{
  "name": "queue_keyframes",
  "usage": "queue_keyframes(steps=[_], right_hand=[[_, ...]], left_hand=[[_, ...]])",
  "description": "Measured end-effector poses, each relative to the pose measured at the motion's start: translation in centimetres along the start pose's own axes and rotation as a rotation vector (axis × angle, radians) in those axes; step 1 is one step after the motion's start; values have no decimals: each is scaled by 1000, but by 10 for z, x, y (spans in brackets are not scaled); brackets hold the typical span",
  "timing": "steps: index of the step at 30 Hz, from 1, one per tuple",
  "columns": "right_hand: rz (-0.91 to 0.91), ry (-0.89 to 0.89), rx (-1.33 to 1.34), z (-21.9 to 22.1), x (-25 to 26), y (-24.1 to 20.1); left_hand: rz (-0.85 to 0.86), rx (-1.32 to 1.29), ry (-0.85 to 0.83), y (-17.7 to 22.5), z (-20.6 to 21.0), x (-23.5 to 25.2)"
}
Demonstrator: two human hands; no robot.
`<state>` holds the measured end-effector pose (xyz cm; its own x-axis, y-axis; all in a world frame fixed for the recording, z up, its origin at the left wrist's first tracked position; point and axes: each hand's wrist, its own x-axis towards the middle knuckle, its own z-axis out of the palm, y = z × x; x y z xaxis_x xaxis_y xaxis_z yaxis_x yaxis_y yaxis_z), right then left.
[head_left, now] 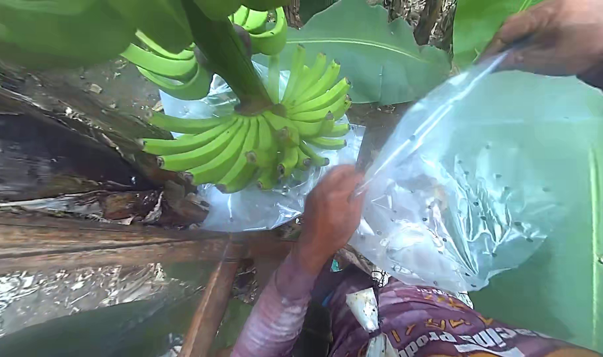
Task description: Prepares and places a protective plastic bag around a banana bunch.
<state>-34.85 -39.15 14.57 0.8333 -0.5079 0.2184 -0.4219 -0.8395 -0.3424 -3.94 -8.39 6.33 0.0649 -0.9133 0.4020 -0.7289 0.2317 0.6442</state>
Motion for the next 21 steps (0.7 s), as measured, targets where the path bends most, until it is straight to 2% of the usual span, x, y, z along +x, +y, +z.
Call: queue_keyframes(steps=[2,4,8,11,13,15,18,21], right_hand=[[199,-33,108,11,25,-26],[281,-61,179,23,46,-32],[370,-112,285,38,82,-29],[397,-128,341,43,106,-14],[364,-112,308,53,128,11],[399,-146,204,61,156,14],[472,-230,36,71,203,-6],[470,-260,-74,80,249,-27]], left_hand=[[79,217,183,0,-15,-7],[69,384,238,-7,-22,-9],[14,527,217,-24,-5,-14],[-53,469,166,-34,5,-13],[-190,278,57,-48,8,-10],[-361,-61,-4,-65,7,-3],[-573,-555,119,-74,7,2],[-704,-855,234,-71,6,5]])
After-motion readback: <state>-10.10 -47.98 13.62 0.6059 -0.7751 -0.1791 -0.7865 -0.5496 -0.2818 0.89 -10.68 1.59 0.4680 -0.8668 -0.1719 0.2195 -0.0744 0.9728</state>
